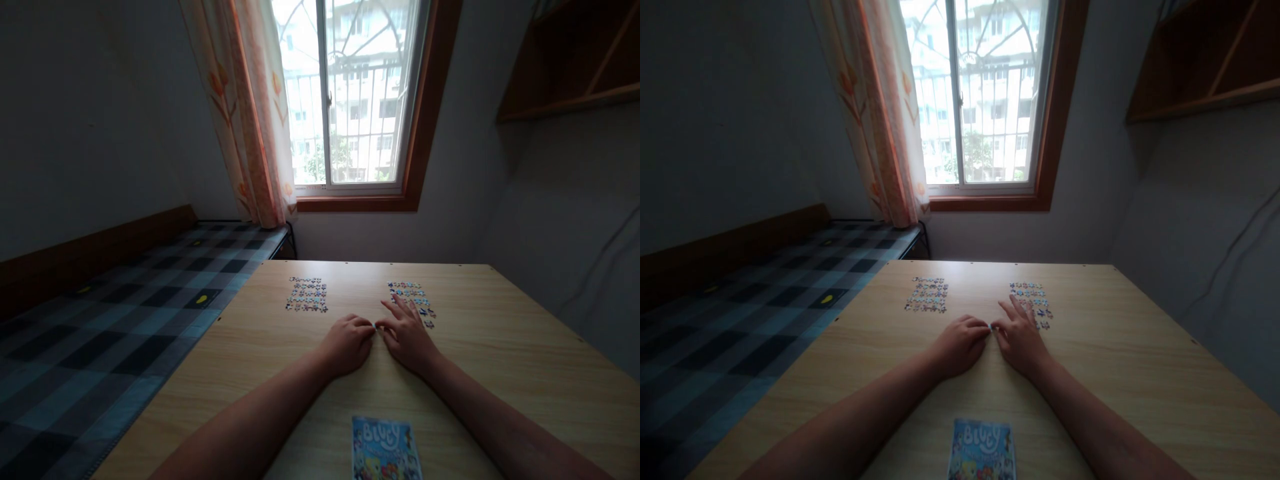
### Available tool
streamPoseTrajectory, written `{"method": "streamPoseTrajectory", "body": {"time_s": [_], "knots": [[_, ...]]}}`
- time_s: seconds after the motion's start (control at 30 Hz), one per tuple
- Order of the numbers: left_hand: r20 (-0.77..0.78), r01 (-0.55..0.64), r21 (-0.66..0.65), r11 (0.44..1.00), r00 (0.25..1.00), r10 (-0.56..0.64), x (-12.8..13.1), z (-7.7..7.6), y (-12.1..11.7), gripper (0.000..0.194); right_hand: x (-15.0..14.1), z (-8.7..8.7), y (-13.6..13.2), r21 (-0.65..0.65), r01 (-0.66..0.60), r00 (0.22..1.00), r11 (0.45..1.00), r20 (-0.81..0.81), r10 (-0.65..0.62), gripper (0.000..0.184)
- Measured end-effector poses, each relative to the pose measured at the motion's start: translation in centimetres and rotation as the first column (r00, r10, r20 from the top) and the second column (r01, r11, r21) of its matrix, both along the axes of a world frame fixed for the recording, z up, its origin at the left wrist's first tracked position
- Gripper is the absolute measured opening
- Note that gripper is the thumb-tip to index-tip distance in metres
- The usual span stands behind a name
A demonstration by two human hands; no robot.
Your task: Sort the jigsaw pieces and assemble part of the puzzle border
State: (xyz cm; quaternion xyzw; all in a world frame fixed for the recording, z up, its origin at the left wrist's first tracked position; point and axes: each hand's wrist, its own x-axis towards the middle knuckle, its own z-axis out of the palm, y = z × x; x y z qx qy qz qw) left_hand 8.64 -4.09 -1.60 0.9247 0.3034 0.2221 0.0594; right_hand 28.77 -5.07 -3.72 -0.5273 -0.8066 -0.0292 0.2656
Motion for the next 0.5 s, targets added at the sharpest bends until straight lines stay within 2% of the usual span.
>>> {"method": "streamPoseTrajectory", "body": {"time_s": [0.5], "knots": [[0.004, 0.007, -0.008, 1.0, 1.0, -0.007, -0.02, -0.15, 0.17, 0.027, -0.05, 0.1, -0.09, -0.007, 0.001, 1.0, 1.0, -0.018, -0.001, 0.024]]}}
